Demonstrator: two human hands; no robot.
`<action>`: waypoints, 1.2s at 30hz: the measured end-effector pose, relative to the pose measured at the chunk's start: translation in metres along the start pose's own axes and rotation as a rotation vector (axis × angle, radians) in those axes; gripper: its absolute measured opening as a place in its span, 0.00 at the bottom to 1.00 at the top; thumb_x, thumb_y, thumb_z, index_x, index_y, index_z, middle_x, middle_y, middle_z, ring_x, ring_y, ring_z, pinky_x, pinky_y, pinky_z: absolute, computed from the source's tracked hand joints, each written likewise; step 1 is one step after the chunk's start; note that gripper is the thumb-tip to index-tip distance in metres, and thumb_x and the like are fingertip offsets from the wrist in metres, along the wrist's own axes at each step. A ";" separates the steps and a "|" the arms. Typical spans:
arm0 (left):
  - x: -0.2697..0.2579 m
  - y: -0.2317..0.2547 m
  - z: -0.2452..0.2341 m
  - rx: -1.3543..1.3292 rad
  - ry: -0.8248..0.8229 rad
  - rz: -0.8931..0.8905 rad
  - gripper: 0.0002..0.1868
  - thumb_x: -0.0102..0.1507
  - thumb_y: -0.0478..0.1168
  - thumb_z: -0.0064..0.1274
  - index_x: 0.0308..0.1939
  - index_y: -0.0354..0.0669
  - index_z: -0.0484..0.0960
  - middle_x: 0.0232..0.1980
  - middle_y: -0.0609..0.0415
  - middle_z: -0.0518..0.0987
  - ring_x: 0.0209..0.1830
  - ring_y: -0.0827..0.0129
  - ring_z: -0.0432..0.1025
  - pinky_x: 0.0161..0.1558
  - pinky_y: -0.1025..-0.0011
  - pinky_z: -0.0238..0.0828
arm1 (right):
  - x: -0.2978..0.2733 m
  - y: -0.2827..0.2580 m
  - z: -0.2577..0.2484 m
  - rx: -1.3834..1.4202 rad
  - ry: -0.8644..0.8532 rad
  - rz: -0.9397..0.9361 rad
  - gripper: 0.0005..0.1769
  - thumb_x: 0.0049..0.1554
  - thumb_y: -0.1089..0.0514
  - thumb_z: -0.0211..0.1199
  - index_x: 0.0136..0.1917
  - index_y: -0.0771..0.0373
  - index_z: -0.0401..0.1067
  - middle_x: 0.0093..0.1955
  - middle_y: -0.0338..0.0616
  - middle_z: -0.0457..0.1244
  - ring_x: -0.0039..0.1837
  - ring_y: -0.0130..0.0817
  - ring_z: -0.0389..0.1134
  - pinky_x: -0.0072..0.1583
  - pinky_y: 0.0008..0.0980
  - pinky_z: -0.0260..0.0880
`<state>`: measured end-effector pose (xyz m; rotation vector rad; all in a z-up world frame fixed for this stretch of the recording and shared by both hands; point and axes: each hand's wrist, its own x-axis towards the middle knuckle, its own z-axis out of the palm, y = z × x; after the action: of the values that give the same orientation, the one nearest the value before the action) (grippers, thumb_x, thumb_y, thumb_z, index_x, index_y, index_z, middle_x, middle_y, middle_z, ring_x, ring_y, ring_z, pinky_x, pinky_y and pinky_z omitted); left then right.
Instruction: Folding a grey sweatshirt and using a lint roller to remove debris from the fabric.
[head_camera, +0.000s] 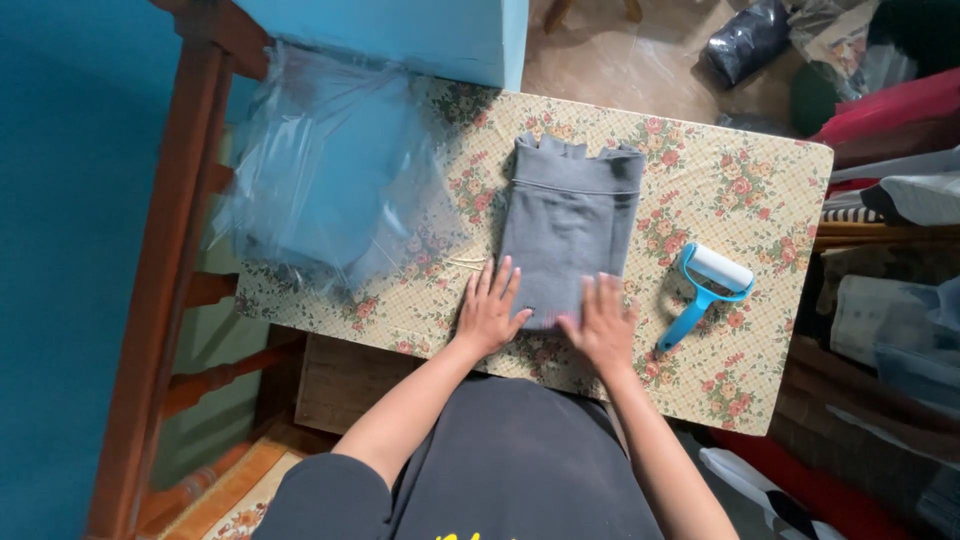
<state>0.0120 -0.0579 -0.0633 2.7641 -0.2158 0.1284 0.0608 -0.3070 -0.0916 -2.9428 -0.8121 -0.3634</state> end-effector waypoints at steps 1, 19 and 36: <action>-0.009 -0.004 0.001 0.016 -0.029 -0.051 0.40 0.69 0.63 0.38 0.75 0.37 0.64 0.80 0.33 0.56 0.78 0.36 0.52 0.71 0.36 0.47 | -0.014 0.017 0.019 -0.222 0.037 0.079 0.42 0.58 0.24 0.51 0.75 0.48 0.68 0.81 0.45 0.56 0.83 0.54 0.47 0.76 0.59 0.39; 0.003 0.089 -0.007 0.223 -0.465 0.431 0.49 0.61 0.67 0.56 0.79 0.48 0.58 0.84 0.45 0.51 0.84 0.40 0.39 0.77 0.30 0.35 | -0.028 0.067 -0.069 0.573 0.162 0.547 0.22 0.57 0.66 0.59 0.63 0.74 0.62 0.48 0.72 0.60 0.51 0.81 0.63 0.51 0.67 0.61; 0.003 0.091 -0.025 0.304 -0.555 0.432 0.43 0.61 0.68 0.51 0.77 0.62 0.62 0.83 0.59 0.50 0.85 0.43 0.32 0.76 0.27 0.34 | 0.069 0.008 0.000 0.483 -0.263 0.580 0.28 0.65 0.50 0.52 0.76 0.57 0.56 0.55 0.68 0.66 0.56 0.73 0.69 0.56 0.68 0.69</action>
<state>-0.0016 -0.1328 -0.0081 2.9390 -1.0087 -0.5460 0.1224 -0.2802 -0.0753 -2.6144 -0.0138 0.2320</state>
